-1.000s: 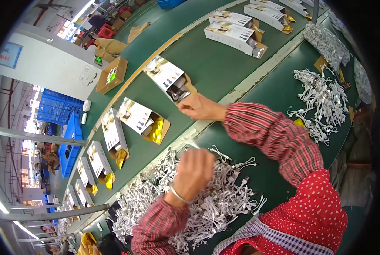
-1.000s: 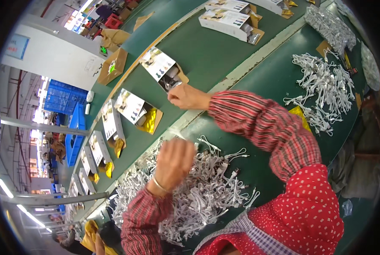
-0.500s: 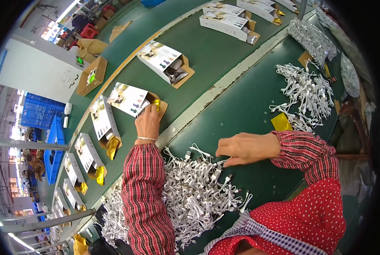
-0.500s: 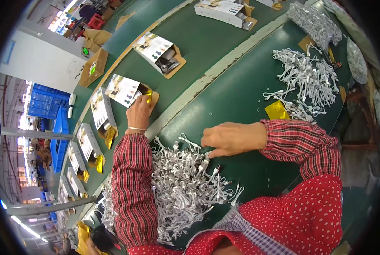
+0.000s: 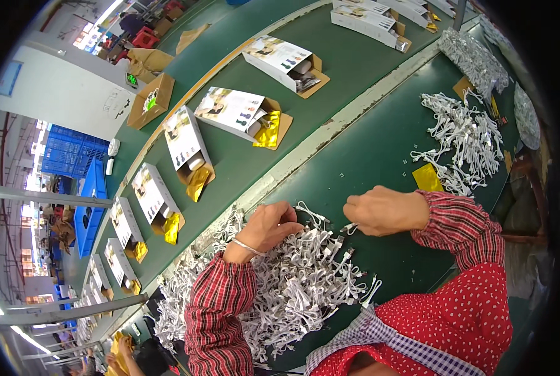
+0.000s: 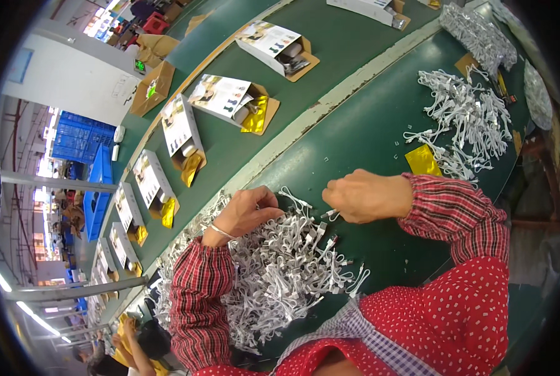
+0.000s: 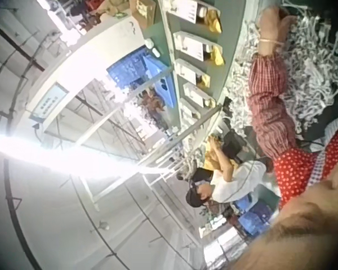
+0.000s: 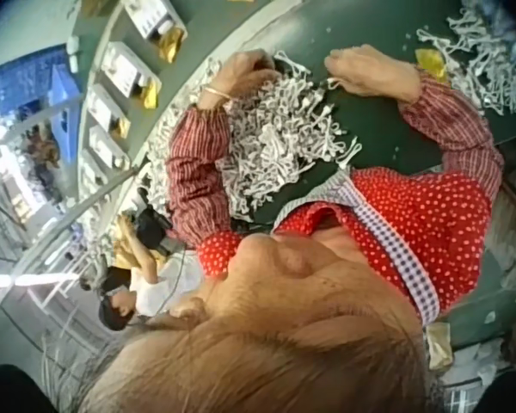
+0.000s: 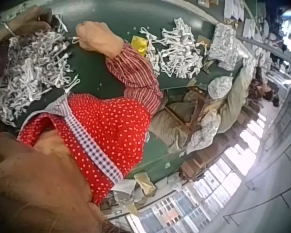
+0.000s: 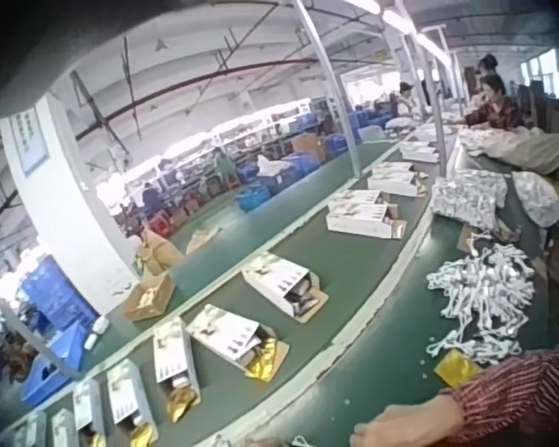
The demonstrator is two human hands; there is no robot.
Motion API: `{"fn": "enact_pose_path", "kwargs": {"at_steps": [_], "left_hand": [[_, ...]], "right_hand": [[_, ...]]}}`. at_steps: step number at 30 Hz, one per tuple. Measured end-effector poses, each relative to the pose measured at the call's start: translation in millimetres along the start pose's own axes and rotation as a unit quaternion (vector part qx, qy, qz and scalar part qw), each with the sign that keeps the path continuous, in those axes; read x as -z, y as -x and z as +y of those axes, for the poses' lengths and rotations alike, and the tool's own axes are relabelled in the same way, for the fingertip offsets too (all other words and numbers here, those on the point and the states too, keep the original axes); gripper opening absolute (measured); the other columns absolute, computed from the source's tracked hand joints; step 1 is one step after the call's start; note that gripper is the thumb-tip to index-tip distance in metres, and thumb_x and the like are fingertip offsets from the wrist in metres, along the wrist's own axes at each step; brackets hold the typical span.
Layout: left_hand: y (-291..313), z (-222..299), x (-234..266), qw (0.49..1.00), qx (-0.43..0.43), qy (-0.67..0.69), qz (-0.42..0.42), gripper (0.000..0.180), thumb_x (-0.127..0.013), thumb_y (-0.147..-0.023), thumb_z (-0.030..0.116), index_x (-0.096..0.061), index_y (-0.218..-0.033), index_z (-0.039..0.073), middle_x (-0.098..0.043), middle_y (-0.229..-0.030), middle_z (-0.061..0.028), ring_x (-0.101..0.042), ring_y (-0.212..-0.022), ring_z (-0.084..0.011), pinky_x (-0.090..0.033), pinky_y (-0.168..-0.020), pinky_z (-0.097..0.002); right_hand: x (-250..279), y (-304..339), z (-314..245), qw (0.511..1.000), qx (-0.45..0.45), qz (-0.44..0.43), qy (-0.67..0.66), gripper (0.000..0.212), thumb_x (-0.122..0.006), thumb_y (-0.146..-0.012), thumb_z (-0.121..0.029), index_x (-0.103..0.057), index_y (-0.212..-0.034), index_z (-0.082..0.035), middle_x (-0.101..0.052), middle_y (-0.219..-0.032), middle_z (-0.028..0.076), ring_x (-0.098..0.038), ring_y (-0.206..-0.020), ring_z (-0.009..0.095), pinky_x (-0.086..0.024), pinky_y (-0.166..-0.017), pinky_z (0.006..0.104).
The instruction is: The person packs product boxes on an assembly line by placing small packaged accessories and white cables into boxes by hand, empties a bag of cables onto the work table, and sorts through the cables to insert them into boxes.
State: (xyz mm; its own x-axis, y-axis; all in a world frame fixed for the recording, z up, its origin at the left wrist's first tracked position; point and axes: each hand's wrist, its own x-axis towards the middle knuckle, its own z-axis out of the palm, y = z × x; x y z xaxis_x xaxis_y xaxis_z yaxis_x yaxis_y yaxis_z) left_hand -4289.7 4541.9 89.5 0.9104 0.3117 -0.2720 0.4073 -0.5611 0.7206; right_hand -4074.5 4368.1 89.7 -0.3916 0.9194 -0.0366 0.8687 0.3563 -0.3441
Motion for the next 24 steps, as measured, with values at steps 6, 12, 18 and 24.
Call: {"fn": "enact_pose_path", "kwargs": {"at_steps": [6,12,18,24], "left_hand": [[42.8,-26.0,7.6,0.999,0.004,0.040,0.025,0.019,-0.069,-0.075,0.013,-0.060,-0.084,-0.002,-0.063,-0.070,-0.0135,-0.061,-0.064,-0.0253,-0.047,-0.059,-0.0353],[87.9,-46.0,8.1,0.981,-0.126,-0.117,0.088,0.008,-0.065,-0.075,0.008,-0.066,-0.080,0.002,-0.061,-0.073,-0.0148,-0.061,-0.070,-0.0334,-0.049,-0.063,-0.0377],[133.2,-52.3,6.3,0.964,-0.152,-0.120,0.184,0.007,-0.067,-0.076,0.008,-0.063,-0.080,0.004,-0.060,-0.075,-0.0098,-0.058,-0.068,-0.0286,-0.043,-0.062,-0.0396],[174.0,-47.2,11.8,0.906,-0.202,-0.162,0.336,0.018,-0.068,-0.073,-0.005,-0.062,-0.090,0.001,-0.061,-0.083,-0.0118,-0.061,-0.072,-0.0251,-0.049,-0.063,-0.0303]], "right_hand": [[27.7,-57.8,-20.2,0.953,-0.082,0.033,-0.290,0.012,-0.061,-0.077,-0.006,-0.054,-0.084,0.001,-0.059,-0.075,0.013,-0.059,-0.063,0.029,-0.046,-0.059,0.0347],[-23.5,-198.9,-23.2,0.930,0.121,0.304,-0.164,0.010,-0.056,-0.079,-0.002,-0.056,-0.089,0.000,-0.056,-0.085,0.014,-0.059,-0.078,0.031,-0.047,-0.069,0.0379],[-68.4,-324.0,-42.7,0.949,0.142,0.280,-0.023,0.015,-0.061,-0.075,-0.006,-0.055,-0.087,0.002,-0.055,-0.094,0.017,-0.061,-0.082,0.034,-0.050,-0.072,0.0415],[-93.0,-383.1,-19.5,0.942,0.047,0.258,0.210,0.022,-0.056,-0.080,-0.015,-0.063,-0.093,0.002,-0.054,-0.099,0.013,-0.057,-0.094,0.025,-0.049,-0.081,0.0334]]}}
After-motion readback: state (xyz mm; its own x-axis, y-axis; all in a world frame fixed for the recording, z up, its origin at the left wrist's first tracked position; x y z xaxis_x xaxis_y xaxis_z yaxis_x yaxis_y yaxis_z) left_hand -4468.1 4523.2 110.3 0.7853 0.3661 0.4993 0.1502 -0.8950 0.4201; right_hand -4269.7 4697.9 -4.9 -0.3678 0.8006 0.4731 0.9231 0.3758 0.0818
